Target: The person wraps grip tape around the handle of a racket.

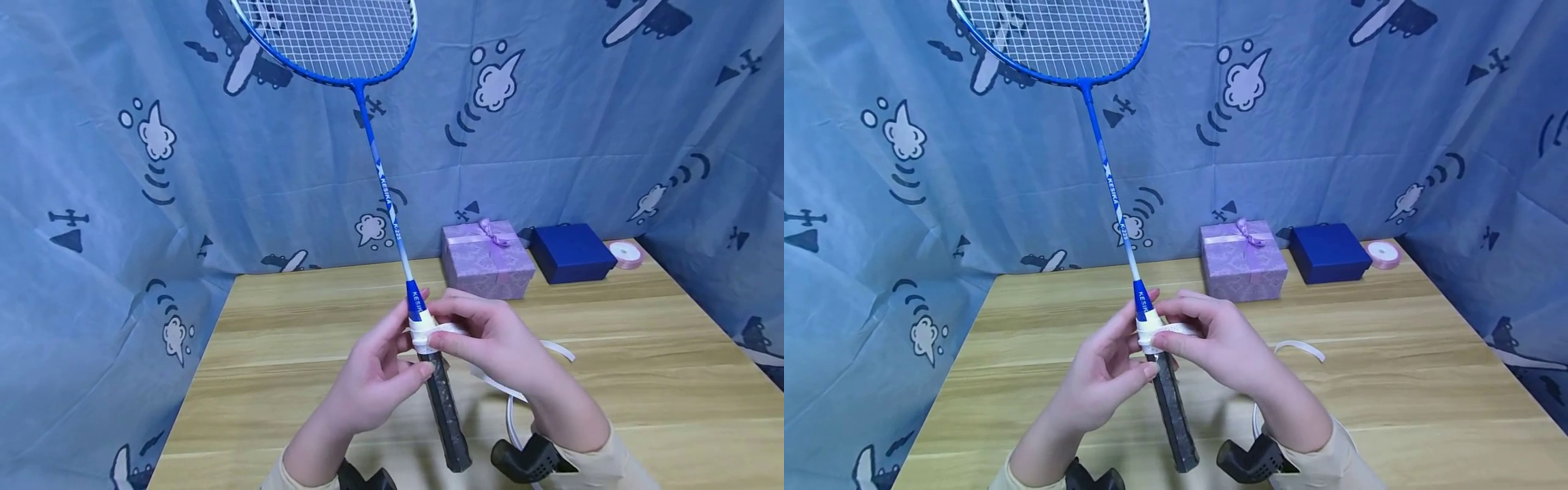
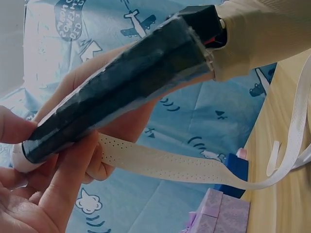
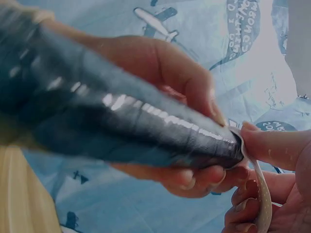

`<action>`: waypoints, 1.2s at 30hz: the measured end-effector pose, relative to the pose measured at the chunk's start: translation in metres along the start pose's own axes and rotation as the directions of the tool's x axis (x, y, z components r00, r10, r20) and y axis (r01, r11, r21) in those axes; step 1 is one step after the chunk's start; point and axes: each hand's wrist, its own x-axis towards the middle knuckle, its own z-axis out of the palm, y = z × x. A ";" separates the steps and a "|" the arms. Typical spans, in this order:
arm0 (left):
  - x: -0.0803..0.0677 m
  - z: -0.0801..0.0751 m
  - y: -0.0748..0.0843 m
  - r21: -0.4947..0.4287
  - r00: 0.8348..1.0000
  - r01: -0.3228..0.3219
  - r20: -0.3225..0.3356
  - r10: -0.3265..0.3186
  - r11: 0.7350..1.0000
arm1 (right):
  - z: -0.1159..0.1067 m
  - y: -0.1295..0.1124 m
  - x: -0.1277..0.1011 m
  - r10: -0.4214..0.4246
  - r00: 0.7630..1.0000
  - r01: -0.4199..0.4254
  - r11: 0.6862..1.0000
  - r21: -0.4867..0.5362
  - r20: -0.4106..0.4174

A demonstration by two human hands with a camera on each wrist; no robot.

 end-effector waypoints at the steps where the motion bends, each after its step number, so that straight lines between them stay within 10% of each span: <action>1: 0.000 0.000 0.000 -0.006 1.000 -0.004 0.008 0.004 1.000 | -0.001 0.000 0.000 -0.010 1.000 0.010 1.000 0.014 0.010; 11: 0.001 0.005 0.001 -0.011 0.998 0.038 -0.056 -0.039 0.999 | 0.001 -0.003 0.000 0.019 0.999 -0.021 0.999 -0.034 -0.045; 24: 0.003 0.022 0.004 0.342 0.946 0.164 -0.320 -0.050 0.925 | 0.019 -0.003 0.002 0.010 0.979 -0.032 0.994 -0.106 -0.202; 36: 0.001 0.014 0.007 0.182 0.965 0.144 -0.242 -0.098 0.973 | 0.013 -0.002 0.001 -0.025 0.990 0.017 0.998 -0.059 -0.137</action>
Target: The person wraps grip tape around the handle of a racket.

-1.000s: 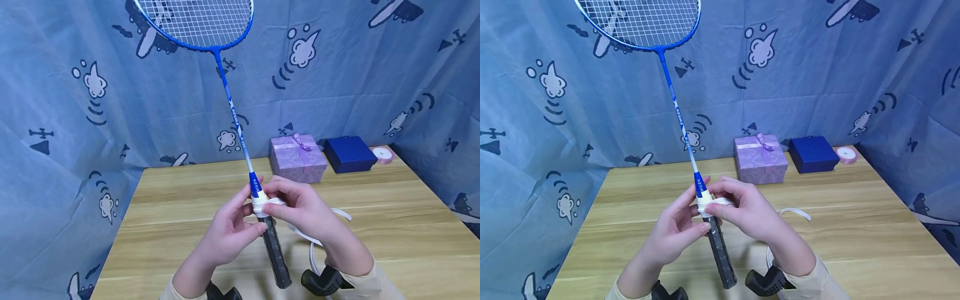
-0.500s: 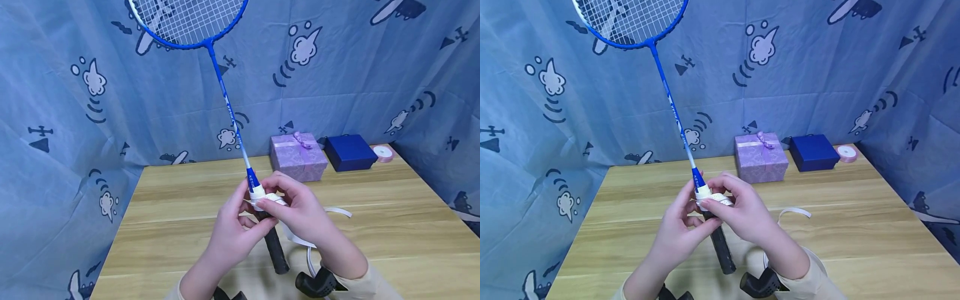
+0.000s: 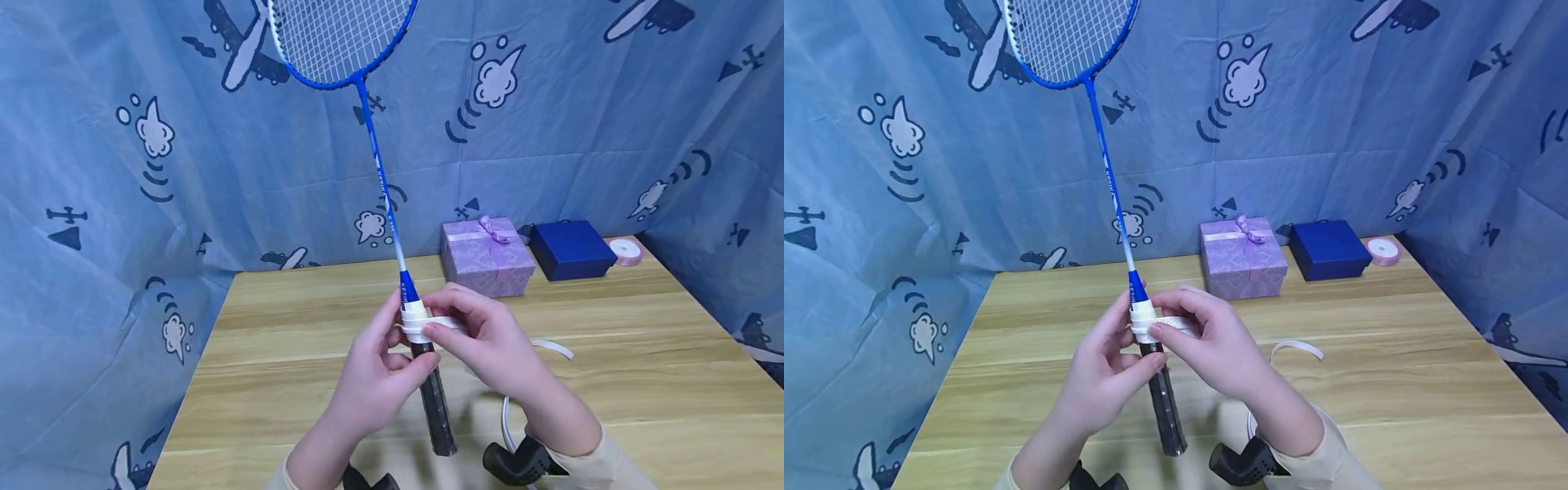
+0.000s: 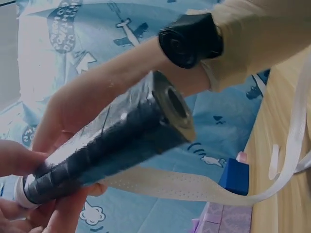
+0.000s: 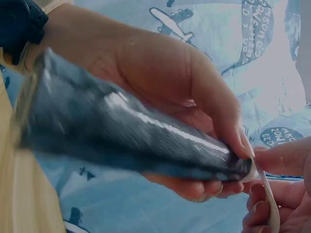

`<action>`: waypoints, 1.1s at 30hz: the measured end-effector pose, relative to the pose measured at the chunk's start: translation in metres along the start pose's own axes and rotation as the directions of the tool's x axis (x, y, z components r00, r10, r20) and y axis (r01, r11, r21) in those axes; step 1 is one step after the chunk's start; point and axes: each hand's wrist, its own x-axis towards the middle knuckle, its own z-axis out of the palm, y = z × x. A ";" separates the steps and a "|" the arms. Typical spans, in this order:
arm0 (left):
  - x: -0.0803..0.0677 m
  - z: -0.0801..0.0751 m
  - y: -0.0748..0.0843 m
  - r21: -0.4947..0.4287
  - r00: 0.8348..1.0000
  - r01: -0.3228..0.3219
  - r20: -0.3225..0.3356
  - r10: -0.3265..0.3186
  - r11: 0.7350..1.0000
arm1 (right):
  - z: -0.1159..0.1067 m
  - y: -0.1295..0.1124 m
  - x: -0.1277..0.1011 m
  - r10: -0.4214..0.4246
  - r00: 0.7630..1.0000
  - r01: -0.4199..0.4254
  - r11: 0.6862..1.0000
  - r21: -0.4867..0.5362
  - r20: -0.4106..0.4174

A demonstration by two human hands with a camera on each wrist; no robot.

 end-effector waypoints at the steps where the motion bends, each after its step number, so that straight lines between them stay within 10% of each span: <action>1: 0.000 -0.001 0.000 -0.032 1.000 0.001 0.016 0.000 0.999 | -0.001 0.000 0.000 0.001 1.000 -0.001 1.000 0.013 0.009; 19: 0.001 -0.007 -0.007 -0.238 0.979 -0.050 0.178 0.095 0.970 | -0.004 0.005 0.004 -0.002 0.994 -0.008 0.996 0.088 0.106; 27: 0.003 0.002 -0.003 -0.178 0.999 0.038 0.027 -0.034 0.983 | 0.001 0.002 0.002 0.005 1.000 -0.005 1.000 -0.022 0.003; 33: 0.001 0.008 -0.002 0.004 0.983 0.085 -0.164 -0.083 0.996 | 0.003 0.004 0.002 -0.001 0.997 -0.009 0.993 -0.119 -0.082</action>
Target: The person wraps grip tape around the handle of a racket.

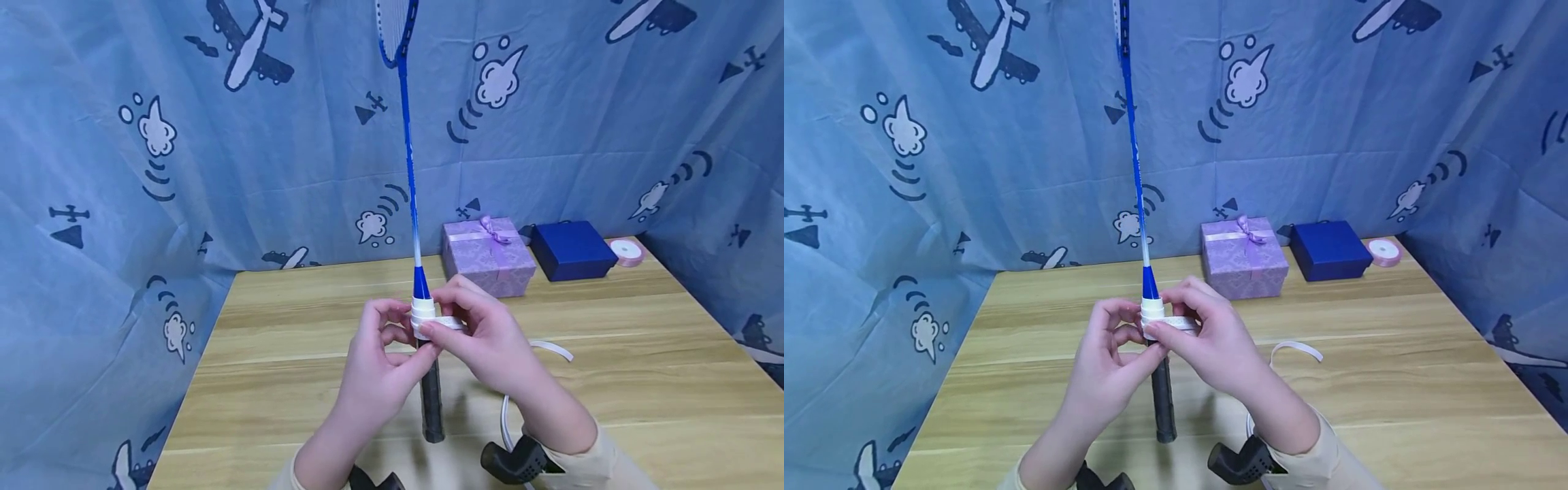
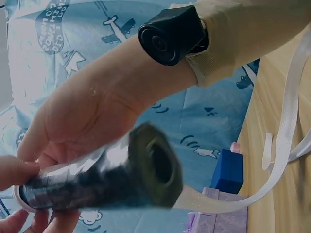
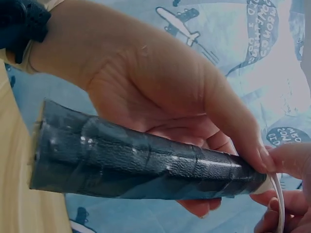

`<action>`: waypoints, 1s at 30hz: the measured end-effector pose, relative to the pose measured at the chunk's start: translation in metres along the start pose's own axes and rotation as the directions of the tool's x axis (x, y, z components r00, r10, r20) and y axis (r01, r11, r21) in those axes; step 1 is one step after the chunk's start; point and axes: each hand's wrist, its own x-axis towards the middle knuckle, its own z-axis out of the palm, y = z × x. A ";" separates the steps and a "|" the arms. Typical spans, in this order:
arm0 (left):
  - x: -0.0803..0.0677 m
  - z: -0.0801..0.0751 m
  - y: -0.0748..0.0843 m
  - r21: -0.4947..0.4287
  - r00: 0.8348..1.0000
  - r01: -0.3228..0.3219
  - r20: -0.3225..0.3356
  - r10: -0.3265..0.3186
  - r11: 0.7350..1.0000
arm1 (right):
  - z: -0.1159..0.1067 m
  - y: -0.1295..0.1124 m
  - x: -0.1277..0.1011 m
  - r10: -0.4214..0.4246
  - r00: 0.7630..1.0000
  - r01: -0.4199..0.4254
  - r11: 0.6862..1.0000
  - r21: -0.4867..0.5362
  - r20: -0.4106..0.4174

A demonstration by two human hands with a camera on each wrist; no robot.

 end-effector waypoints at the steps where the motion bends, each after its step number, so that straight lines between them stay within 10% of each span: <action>1: 0.000 0.001 0.000 0.029 1.000 -0.008 -0.020 0.008 1.000 | 0.001 0.000 0.000 0.001 1.000 -0.001 1.000 -0.013 -0.012; 10: 0.000 0.003 0.001 0.106 0.996 -0.057 -0.055 0.063 0.993 | 0.002 -0.001 -0.001 -0.010 0.997 0.002 0.995 -0.101 -0.072; 30: 0.003 -0.008 -0.001 -0.202 0.971 -0.080 0.207 0.122 0.976 | -0.011 -0.005 -0.001 0.002 0.999 -0.004 0.998 0.062 0.043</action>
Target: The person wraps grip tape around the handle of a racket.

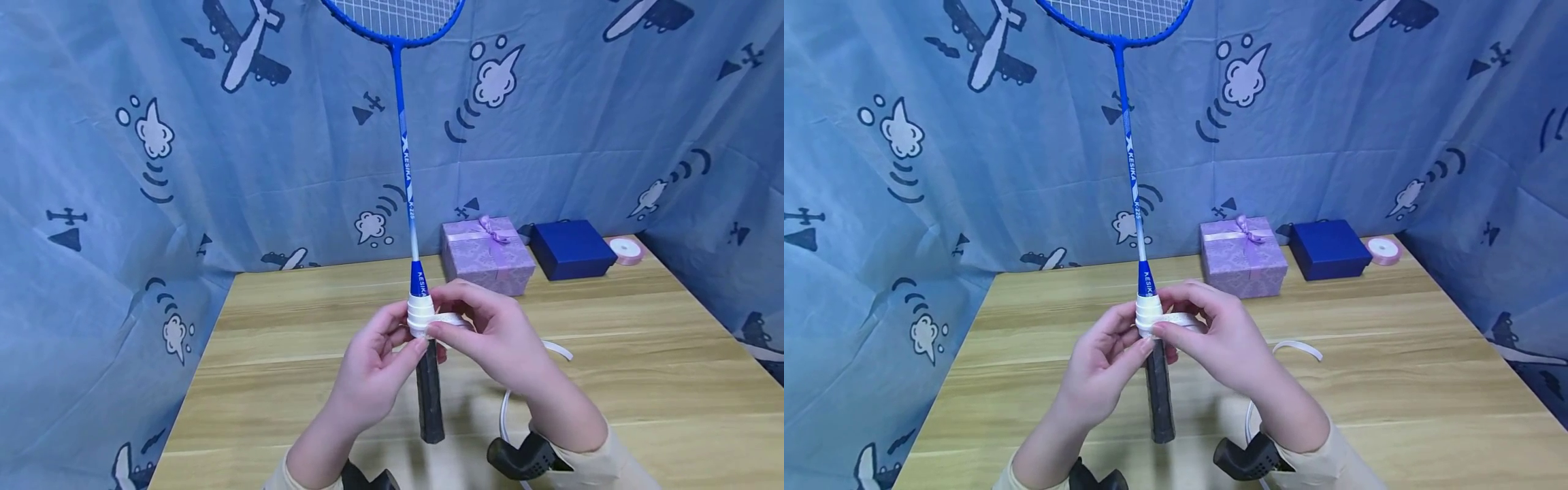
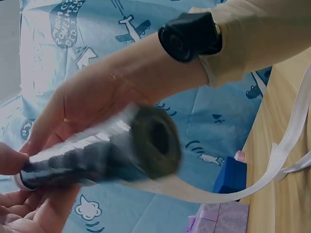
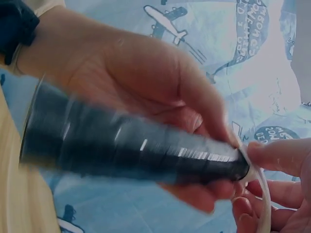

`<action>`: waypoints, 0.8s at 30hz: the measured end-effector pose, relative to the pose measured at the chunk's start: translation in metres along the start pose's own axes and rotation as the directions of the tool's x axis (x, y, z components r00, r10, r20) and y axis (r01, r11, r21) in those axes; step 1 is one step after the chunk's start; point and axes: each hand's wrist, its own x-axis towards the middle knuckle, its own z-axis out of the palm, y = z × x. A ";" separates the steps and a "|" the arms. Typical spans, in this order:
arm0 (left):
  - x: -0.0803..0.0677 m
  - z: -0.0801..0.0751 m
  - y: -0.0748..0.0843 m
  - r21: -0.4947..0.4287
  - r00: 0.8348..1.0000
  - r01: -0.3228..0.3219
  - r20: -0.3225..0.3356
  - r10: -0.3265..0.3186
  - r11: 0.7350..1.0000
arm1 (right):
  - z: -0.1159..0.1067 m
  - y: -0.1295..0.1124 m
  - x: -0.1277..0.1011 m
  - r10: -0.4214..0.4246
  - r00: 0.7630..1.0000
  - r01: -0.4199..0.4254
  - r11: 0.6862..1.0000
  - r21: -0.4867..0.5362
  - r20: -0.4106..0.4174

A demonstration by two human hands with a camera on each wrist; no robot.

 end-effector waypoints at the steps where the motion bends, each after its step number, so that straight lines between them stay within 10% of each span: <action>1: 0.000 -0.001 0.000 0.013 1.000 -0.005 0.005 0.005 1.000 | 0.000 0.000 0.000 0.006 1.000 -0.006 1.000 0.021 0.008; 8: 0.000 -0.003 0.001 0.015 0.999 0.006 0.041 -0.007 1.000 | 0.005 -0.003 0.000 0.047 0.999 -0.048 0.996 0.069 0.011; 16: -0.001 -0.001 0.005 0.271 0.993 0.091 -0.103 -0.065 0.958 | 0.013 -0.001 0.001 0.017 0.998 -0.018 1.000 -0.016 -0.054; 24: -0.001 0.001 0.008 0.323 0.989 0.106 -0.130 -0.067 0.940 | 0.017 0.001 0.000 0.013 0.998 -0.016 0.999 -0.034 -0.059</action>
